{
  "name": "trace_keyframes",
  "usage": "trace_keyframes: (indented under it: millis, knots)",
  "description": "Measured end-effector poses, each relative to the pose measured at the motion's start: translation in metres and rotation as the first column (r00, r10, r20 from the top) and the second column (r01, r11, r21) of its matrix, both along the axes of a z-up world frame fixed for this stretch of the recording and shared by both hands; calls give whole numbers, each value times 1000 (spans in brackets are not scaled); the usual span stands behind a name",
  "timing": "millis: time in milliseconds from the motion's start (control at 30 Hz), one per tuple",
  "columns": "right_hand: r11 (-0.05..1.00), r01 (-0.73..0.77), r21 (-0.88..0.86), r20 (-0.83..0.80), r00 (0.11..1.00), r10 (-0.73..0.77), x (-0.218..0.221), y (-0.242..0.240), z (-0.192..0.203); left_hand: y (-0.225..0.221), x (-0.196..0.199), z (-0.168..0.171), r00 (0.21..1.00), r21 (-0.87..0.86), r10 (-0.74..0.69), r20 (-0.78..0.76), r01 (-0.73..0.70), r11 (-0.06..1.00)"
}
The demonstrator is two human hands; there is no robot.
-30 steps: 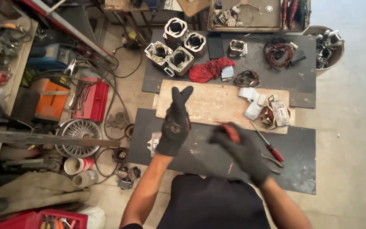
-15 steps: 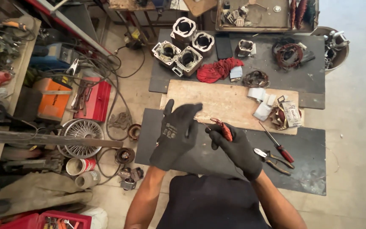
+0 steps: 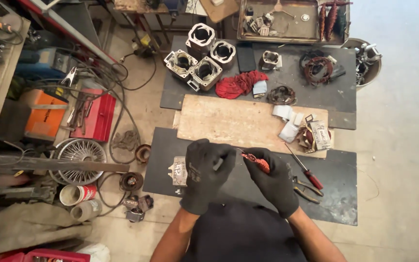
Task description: Inspecting and repairing a red coiled electronic component using a screwdriver and pliers
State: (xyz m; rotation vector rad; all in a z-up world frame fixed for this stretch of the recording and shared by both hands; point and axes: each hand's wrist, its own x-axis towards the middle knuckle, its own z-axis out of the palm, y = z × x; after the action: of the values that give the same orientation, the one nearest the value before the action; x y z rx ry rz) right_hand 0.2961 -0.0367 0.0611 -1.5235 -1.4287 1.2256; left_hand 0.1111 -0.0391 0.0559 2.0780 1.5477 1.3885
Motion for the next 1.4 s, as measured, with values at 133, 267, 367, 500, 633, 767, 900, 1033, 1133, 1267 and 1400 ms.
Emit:
trace_keyframes:
  millis: [133,267,367,500,633,767,900,1033,1133,1267,1400]
  knots:
    - [1000,-12,20,-23,1000,12,2,1,7,0,16,2,991,232,41,-129,-10,973]
    - [998,-55,36,21,998,54,7,2,-1,-5,21,-29,982,253,75,-176,-28,967]
    - [999,-34,-10,67,997,35,7,6,-10,-11,31,-24,936,-65,58,346,-38,997]
    - [996,-83,-30,54,995,85,9,10,-20,-11,27,-49,669,-740,403,624,341,580]
    - [989,-131,-66,62,989,135,7,13,-23,-14,21,-68,342,-397,230,911,576,715]
    - [975,-127,-180,3,992,130,9,17,-29,-12,22,-85,352,-371,191,916,569,734]
    - [956,-121,-266,-163,983,79,9,15,-40,-9,21,-121,408,-411,229,884,443,796]
    - [854,-252,-454,-353,931,87,11,14,-49,-11,21,-77,832,-384,153,533,77,920]
    - [784,-275,-556,-486,873,-39,11,5,-68,-10,20,-108,972,-36,222,-71,-225,974]
    - [742,-326,-585,-569,817,-90,25,-1,-71,2,-38,-181,924,171,319,-211,-286,943]
    - [755,-330,-566,-569,820,-67,61,4,-85,-5,-149,-293,453,103,656,-603,-772,627]
